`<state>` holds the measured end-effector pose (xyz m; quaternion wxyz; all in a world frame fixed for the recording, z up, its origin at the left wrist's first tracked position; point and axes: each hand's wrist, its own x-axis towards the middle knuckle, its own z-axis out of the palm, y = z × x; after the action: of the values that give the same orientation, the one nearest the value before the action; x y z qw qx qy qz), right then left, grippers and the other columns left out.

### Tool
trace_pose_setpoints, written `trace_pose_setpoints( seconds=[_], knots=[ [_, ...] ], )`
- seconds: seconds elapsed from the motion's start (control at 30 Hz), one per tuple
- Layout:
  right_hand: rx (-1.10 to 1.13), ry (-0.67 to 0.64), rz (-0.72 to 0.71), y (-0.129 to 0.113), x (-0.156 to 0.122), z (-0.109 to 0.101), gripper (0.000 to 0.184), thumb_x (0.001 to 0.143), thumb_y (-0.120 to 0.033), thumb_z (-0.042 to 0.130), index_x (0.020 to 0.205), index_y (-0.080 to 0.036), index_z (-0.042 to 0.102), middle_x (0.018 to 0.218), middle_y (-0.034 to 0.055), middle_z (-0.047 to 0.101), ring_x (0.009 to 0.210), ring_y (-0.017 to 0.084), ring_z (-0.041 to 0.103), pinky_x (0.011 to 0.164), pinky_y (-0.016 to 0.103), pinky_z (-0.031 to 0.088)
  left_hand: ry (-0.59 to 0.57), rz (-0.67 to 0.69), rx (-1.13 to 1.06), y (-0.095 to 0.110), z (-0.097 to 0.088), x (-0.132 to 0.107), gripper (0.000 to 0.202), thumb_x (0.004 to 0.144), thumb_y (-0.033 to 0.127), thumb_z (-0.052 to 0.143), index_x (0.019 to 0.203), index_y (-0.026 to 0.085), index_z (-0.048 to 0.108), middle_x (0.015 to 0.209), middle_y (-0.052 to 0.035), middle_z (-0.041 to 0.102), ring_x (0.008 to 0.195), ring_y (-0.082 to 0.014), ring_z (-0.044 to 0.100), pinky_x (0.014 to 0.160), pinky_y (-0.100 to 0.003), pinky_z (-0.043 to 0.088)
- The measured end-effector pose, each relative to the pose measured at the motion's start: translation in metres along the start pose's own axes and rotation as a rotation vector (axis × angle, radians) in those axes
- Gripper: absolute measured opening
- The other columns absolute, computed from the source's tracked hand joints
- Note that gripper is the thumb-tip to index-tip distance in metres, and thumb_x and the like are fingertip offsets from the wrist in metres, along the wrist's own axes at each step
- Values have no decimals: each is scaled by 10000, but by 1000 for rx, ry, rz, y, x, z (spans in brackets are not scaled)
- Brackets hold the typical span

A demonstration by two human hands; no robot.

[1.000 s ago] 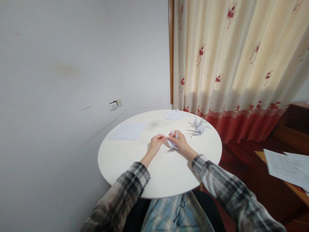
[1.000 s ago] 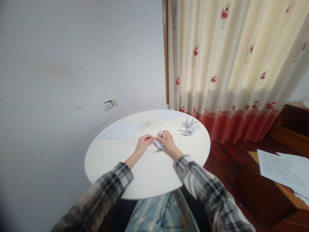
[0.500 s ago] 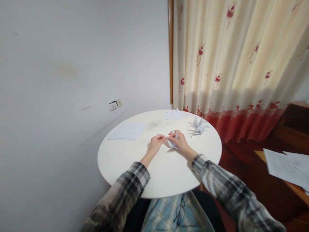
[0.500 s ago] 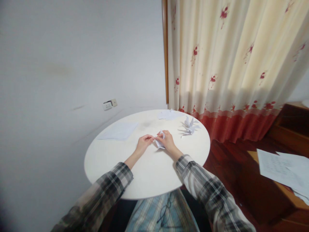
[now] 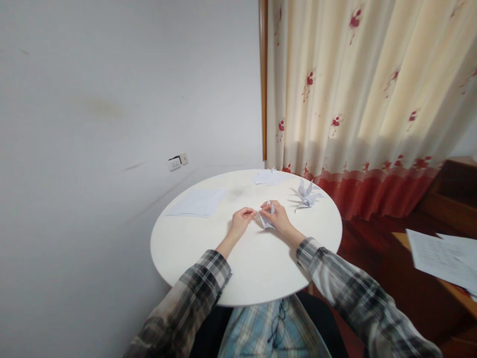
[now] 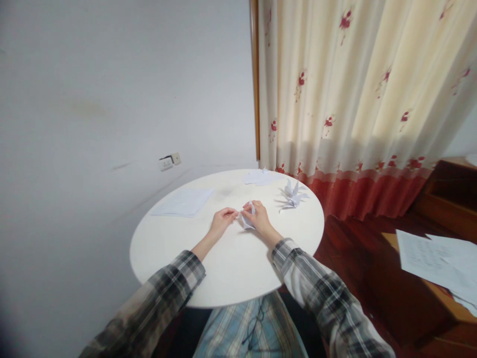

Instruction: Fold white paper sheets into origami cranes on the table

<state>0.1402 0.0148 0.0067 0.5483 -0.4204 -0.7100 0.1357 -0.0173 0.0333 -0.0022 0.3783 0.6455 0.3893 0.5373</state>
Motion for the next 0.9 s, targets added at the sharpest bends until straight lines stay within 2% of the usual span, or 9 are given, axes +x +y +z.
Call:
trace_pose_setpoints(
  seconds=[0.4,0.67,0.9],
  knots=[
    [20,0,0,-3,-1,1,99,731,-241,591,644,-194,589,786,30,612,828,168,529,799,313,388,-7,16,23,0,0,0,163,607,301,634,629,143,602,616,-9,594,587,-113,514,556,-226,418],
    [30,12,54,2,-1,3,72,714,-268,605,699,-203,630,907,52,633,890,180,537,825,345,394,-14,3,17,3,1,-2,167,611,308,630,630,144,603,615,-11,597,593,-116,515,569,-229,414],
    [34,9,59,1,0,0,65,700,-256,617,676,-197,629,891,56,619,881,182,535,824,344,393,-27,8,9,4,3,-2,152,610,294,635,626,146,603,598,-4,592,596,-120,523,592,-241,423]
  ],
)
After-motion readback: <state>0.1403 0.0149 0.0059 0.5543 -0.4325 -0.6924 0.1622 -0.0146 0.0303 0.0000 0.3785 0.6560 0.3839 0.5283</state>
